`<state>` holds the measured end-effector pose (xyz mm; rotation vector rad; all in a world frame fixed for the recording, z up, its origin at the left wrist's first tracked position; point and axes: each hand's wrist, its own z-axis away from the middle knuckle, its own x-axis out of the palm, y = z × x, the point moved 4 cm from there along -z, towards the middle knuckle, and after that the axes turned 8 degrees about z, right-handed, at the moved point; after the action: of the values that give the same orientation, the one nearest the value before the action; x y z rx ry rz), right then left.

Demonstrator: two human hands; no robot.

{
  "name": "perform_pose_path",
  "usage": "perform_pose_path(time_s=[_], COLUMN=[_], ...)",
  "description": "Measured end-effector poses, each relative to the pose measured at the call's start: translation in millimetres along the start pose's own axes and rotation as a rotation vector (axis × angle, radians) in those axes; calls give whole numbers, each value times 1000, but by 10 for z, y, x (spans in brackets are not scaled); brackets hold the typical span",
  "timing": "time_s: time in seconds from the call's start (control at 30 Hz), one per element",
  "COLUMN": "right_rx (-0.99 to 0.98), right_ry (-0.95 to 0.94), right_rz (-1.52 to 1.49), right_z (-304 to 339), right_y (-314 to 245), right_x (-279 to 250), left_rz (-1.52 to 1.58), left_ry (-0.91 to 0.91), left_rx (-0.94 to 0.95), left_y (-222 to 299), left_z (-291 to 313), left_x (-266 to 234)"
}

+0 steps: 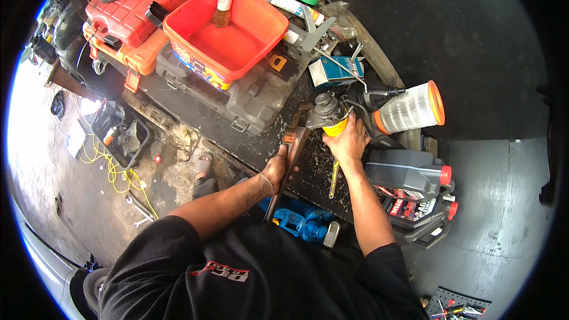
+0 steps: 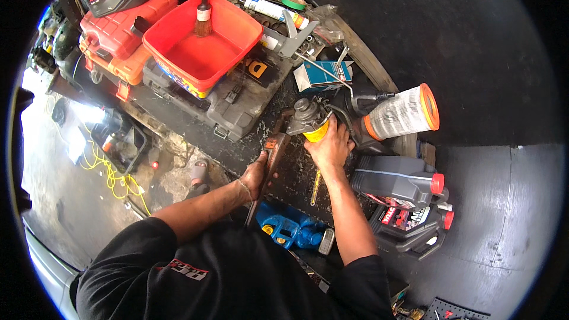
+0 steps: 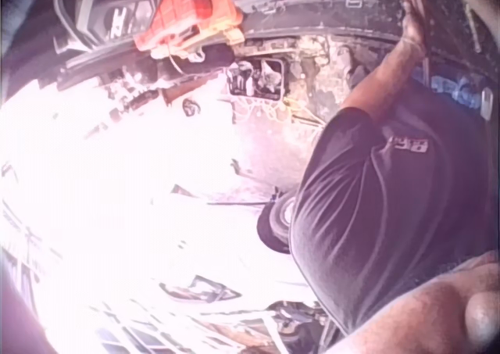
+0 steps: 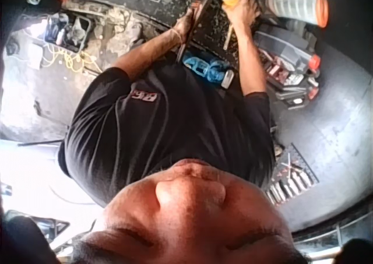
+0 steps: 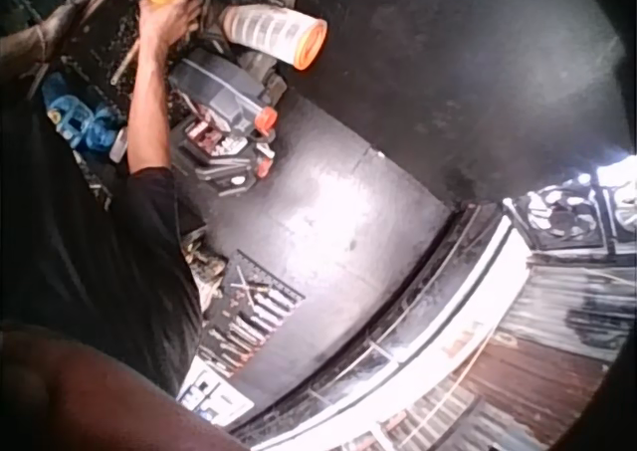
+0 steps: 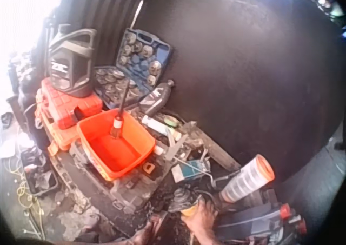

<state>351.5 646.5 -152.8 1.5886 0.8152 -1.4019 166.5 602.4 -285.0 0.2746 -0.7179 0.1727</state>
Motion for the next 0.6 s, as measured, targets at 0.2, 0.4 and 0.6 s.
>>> perform_pose_path(time_s=[0.2, 0.4, 0.6], right_rx=[-229, -292, -331], right_ry=[3, -107, -439], right_rz=[-337, -629, -1121], right_z=[-153, -267, -438], right_y=[-2, 212, 350], right_x=[-9, 294, 549], left_rz=[-65, -31, 104], left_ry=[66, -6, -85], left_rx=[-21, -20, -66], left_y=[92, 97, 118], left_z=[89, 62, 59], left_x=[-39, -47, -28])
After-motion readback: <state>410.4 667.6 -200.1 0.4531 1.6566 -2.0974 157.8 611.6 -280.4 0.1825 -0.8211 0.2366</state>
